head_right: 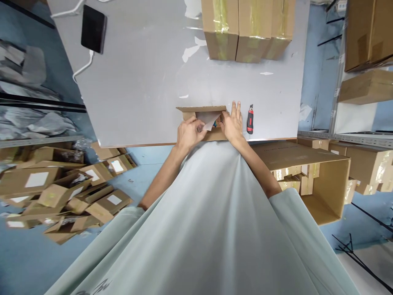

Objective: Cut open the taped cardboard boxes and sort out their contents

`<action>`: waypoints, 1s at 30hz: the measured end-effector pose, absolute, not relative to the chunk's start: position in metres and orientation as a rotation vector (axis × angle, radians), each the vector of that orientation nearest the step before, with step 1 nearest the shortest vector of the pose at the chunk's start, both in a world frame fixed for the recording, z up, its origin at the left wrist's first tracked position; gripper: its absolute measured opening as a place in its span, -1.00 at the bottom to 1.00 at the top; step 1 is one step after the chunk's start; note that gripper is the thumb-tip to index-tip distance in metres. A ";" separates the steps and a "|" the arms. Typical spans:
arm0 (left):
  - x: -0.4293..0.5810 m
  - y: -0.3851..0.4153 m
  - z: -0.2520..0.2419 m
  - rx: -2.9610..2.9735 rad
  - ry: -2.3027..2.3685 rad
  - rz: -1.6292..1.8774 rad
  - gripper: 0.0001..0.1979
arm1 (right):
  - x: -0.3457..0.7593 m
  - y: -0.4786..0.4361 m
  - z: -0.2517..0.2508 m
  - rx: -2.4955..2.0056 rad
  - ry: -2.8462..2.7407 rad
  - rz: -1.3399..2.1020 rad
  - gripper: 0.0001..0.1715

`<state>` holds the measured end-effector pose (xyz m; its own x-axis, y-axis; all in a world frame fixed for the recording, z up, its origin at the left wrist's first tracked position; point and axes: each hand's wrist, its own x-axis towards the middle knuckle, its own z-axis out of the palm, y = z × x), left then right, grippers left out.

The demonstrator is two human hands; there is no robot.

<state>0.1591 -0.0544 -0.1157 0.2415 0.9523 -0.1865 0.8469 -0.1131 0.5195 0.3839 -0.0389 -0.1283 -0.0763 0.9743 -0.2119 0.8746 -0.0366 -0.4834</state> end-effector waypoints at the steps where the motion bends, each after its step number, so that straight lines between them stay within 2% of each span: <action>1: 0.159 -0.052 -0.119 2.018 1.585 0.262 -0.78 | 0.382 -0.036 -0.126 -2.018 -2.046 0.796 -0.40; 4: 0.167 -0.043 -0.130 2.051 1.409 0.283 -0.76 | 0.380 -0.028 -0.120 -2.074 -2.049 0.939 -0.31; 7: 0.183 -0.026 -0.141 1.976 1.331 0.278 -0.70 | 0.381 -0.026 -0.115 -2.095 -2.006 0.956 -0.31; 15: 0.212 0.018 -0.170 1.894 1.362 -0.063 -0.37 | 0.386 -0.036 -0.108 -2.019 -1.937 0.984 -0.24; 20: 0.218 0.017 -0.181 1.819 1.428 -0.144 -0.33 | 0.387 -0.044 -0.109 -1.882 -1.901 0.961 -0.28; 26: 0.206 -0.015 -0.150 1.874 1.469 0.268 -0.54 | 0.387 -0.058 -0.080 -1.762 -1.872 0.843 -0.14; 30: 0.189 -0.038 -0.124 1.791 1.454 0.513 -0.55 | 0.368 -0.059 -0.055 -1.708 -1.881 0.825 -0.14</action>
<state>0.1894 -0.0375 -0.1243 0.2708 0.9508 -0.1505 0.6459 -0.0636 0.7607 0.3684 -0.0590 -0.0553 -0.1185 0.9915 -0.0543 0.7114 0.0466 -0.7012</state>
